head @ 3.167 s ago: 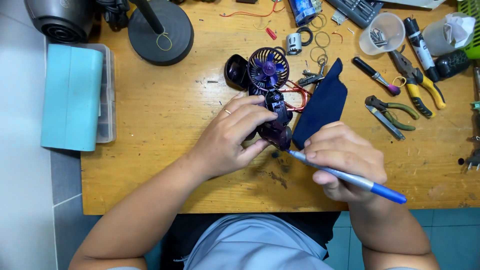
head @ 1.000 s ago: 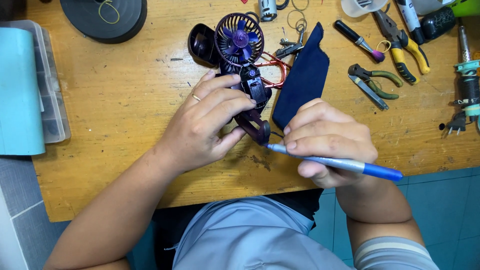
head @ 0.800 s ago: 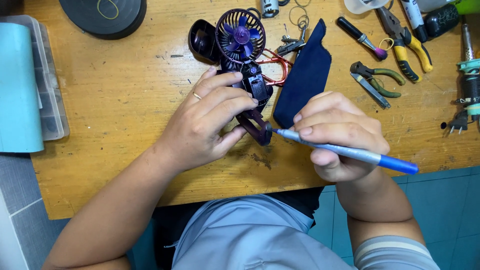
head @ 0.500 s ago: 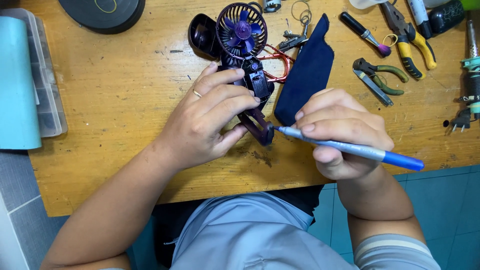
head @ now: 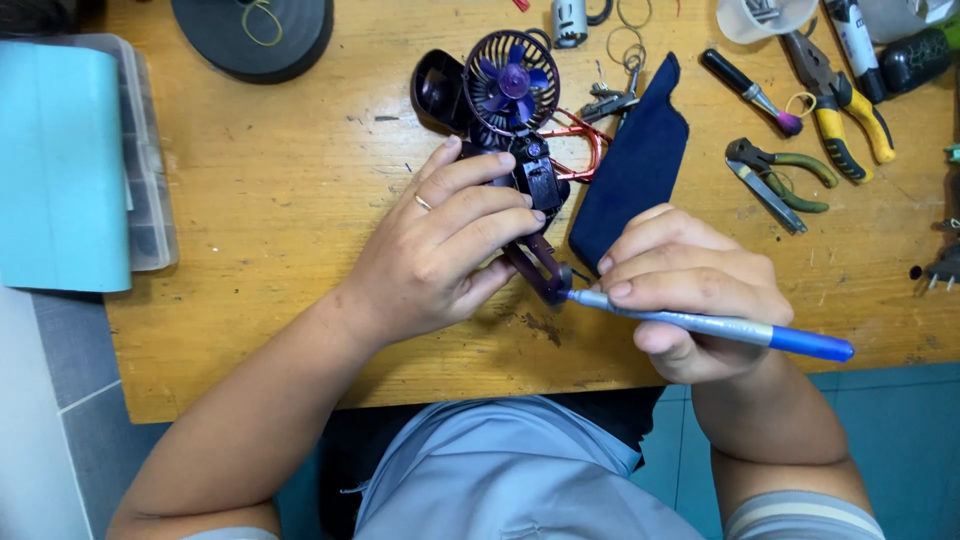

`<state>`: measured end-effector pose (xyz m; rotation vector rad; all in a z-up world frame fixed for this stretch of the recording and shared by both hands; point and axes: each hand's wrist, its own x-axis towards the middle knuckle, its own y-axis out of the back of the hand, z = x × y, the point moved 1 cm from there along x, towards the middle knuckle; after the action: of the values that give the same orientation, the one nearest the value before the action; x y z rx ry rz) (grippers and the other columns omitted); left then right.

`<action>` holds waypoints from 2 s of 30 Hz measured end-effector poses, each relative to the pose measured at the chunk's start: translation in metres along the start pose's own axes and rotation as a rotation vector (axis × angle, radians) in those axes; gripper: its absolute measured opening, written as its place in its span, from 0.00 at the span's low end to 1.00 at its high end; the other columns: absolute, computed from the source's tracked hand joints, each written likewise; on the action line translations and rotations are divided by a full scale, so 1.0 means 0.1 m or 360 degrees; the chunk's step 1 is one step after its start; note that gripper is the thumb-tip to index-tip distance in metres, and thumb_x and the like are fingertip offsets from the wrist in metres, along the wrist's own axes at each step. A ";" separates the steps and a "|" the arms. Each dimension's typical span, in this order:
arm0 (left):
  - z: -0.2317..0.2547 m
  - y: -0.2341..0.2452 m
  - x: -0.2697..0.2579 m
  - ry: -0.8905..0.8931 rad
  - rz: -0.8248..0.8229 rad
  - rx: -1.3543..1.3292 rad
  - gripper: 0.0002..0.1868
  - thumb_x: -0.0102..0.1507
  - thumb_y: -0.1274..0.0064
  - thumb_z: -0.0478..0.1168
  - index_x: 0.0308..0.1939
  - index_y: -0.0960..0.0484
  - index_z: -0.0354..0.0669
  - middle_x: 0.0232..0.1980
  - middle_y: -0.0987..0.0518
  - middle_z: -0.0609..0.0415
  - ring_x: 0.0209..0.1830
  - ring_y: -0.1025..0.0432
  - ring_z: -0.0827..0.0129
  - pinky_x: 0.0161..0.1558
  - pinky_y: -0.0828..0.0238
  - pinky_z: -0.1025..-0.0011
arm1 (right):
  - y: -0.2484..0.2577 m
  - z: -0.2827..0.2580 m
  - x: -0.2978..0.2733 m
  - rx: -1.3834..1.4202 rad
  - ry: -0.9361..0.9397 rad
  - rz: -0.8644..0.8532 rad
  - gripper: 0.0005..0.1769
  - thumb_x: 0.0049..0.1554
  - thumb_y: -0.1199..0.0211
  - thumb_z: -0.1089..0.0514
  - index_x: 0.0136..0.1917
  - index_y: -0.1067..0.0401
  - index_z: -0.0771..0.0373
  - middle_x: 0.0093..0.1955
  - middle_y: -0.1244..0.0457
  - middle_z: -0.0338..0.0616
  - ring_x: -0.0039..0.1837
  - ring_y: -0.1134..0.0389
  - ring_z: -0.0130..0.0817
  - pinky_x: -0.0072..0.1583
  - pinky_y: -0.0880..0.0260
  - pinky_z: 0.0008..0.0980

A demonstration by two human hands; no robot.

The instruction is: Marking and inspecting components of a disassembled portable fan using a marker on a workbench.

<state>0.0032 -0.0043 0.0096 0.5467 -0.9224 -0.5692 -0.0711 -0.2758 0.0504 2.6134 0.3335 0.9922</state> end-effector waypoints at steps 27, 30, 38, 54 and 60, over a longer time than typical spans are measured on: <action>-0.04 0.00 -0.01 0.0012 -0.0036 0.0002 0.17 0.71 0.30 0.27 0.64 0.12 0.37 0.63 0.12 0.43 0.77 0.25 0.40 0.84 0.41 0.35 | -0.01 -0.08 0.09 0.0036 -0.0078 -0.0039 0.22 0.71 0.42 0.47 0.49 0.23 0.69 0.41 0.27 0.53 0.46 0.23 0.52 0.55 0.20 0.47; -0.03 0.02 0.00 0.0010 -0.0027 -0.0003 0.17 0.72 0.32 0.26 0.64 0.11 0.36 0.63 0.12 0.43 0.76 0.24 0.38 0.84 0.42 0.35 | 0.02 0.00 0.01 -0.0028 -0.0009 -0.0005 0.22 0.71 0.41 0.47 0.52 0.22 0.71 0.45 0.26 0.56 0.50 0.22 0.57 0.57 0.16 0.47; 0.00 0.07 0.02 0.0005 -0.0024 0.0094 0.13 0.75 0.33 0.28 0.63 0.09 0.37 0.63 0.10 0.44 0.76 0.24 0.41 0.84 0.43 0.36 | 0.01 -0.03 0.01 -0.0019 -0.0020 -0.0001 0.23 0.71 0.43 0.46 0.50 0.22 0.69 0.43 0.26 0.54 0.49 0.22 0.55 0.56 0.18 0.47; 0.07 0.14 0.06 -0.0189 0.0156 0.0372 0.11 0.83 0.45 0.31 0.61 0.06 0.37 0.61 0.08 0.44 0.73 0.23 0.44 0.82 0.39 0.39 | 0.01 -0.06 -0.01 -0.0156 0.0054 0.0041 0.21 0.74 0.45 0.46 0.55 0.25 0.67 0.45 0.27 0.54 0.50 0.23 0.53 0.58 0.17 0.46; 0.08 0.14 0.05 -0.0175 0.0147 0.0349 0.13 0.84 0.47 0.31 0.61 0.06 0.38 0.61 0.08 0.44 0.74 0.23 0.44 0.82 0.39 0.39 | 0.01 -0.14 0.02 -0.0195 -0.0033 0.0068 0.21 0.73 0.46 0.45 0.52 0.26 0.65 0.42 0.27 0.52 0.49 0.23 0.53 0.57 0.19 0.47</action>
<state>0.0022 0.0009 0.0257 0.6710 -1.1169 -0.4203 -0.0790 -0.2727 0.0620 2.5279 0.2054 0.9668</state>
